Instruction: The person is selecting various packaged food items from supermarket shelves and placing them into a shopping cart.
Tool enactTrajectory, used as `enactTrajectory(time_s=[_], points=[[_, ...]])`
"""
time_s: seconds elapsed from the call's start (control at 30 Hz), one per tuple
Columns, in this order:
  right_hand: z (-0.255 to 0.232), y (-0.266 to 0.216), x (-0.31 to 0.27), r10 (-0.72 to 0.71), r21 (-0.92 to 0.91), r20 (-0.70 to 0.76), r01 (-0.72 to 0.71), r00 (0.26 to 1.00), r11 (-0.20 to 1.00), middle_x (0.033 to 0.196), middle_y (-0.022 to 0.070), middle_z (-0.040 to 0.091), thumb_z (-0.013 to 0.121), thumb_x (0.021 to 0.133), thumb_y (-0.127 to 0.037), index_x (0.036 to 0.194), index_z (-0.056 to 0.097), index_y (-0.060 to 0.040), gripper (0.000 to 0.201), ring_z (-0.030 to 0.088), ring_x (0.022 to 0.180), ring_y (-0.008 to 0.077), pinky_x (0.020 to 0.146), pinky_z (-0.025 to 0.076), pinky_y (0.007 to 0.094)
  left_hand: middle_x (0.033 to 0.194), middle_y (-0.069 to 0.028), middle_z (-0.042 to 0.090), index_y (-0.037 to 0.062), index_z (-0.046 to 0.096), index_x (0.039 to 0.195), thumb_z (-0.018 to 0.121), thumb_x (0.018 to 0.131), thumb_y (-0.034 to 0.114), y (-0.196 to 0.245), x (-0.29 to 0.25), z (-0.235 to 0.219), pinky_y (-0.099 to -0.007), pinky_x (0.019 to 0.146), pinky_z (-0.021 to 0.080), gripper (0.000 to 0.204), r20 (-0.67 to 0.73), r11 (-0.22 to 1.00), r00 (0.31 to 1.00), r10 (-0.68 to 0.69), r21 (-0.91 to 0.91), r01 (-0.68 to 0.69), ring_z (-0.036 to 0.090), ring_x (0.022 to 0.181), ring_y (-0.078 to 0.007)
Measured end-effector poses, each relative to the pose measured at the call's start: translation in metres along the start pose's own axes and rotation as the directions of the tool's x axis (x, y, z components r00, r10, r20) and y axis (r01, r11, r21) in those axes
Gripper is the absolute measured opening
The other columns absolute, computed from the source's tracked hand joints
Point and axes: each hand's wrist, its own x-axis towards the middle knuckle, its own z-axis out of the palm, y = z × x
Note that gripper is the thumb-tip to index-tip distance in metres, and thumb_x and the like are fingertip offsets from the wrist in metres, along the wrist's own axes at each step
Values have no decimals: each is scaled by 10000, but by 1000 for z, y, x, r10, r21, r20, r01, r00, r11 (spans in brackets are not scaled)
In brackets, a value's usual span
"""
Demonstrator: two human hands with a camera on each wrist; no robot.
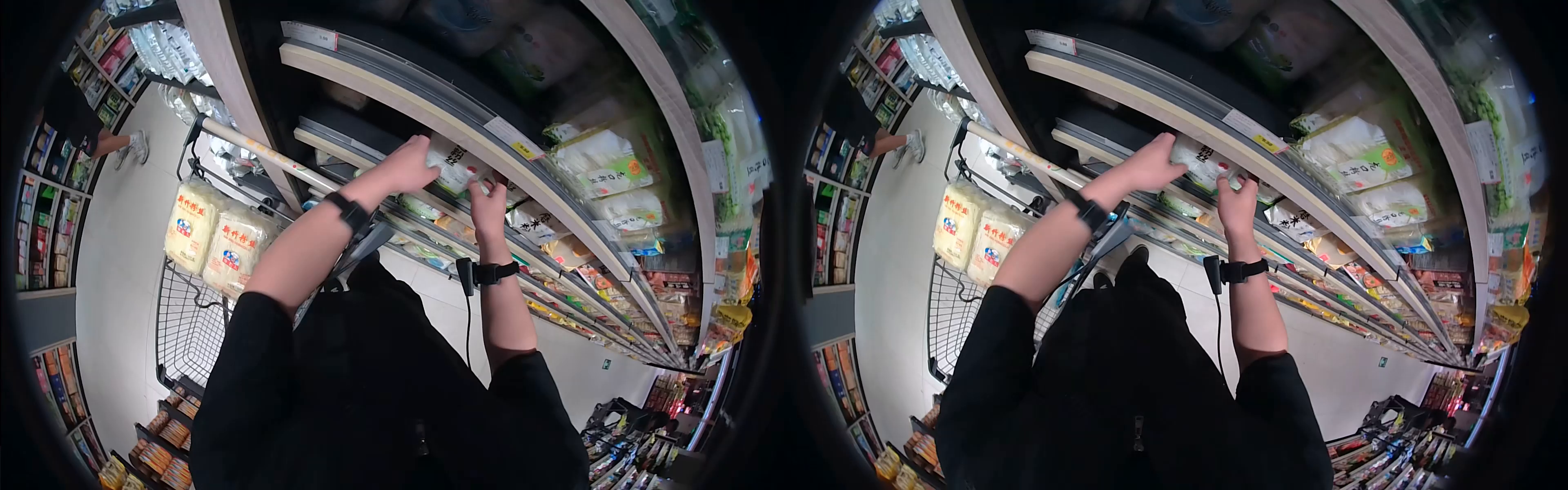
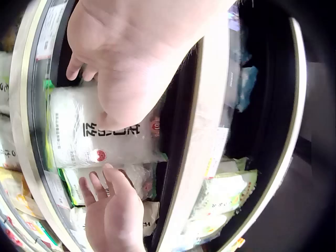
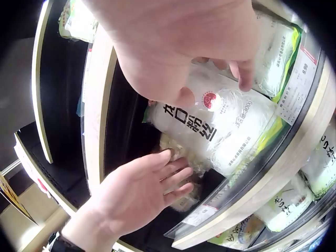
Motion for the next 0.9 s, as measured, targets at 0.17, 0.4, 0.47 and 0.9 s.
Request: enactTrajectory(time_s=[0.17, 0.4, 0.47, 0.9], points=[[2, -1, 13, 53, 217, 167, -89, 985, 972, 1289, 163, 626, 732, 891, -202, 1330, 558, 18, 521, 573, 1196, 275, 1063, 413, 392, 1372, -242, 588, -25, 570, 1340, 728, 825, 183, -4, 54, 34, -389, 1056, 460, 578, -64, 933, 991, -114, -350, 85, 561, 1290, -356], [-5, 13, 20, 137, 225, 166, -173, 976, 959, 1290, 157, 596, 770, 842, -201, 1368, 539, 5, 610, 552, 1150, 263, 1006, 435, 395, 1318, -214, 627, -24, 615, 1299, 846, 680, 153, -28, 50, 31, -370, 1091, 436, 684, -65, 953, 984, -165, -267, 142, 548, 1298, -327], [-2, 10, 14, 87, 241, 167, -126, 982, 962, 1313, 162, 577, 772, 843, -168, 1370, 523, 5, 607, 546, 1181, 261, 1015, 450, 396, 1319, -211, 613, -27, 594, 1317, 857, 679, 169, -30, 35, 20, -375, 1091, 438, 717, -67, 955, 989, -132, -274, 109, 551, 1282, -332], [-10, 19, -28, -321, 23, 180, 322, 930, 946, 1254, 97, 582, 814, 810, -16, 1328, 477, -19, 618, 589, 1144, 196, 1000, 471, 309, 1254, -140, 543, 112, 562, 1292, 825, 780, 112, -13, -53, -3, -378, 1071, 449, 575, -178, 923, 956, 232, -271, -274, 524, 1249, -329]])
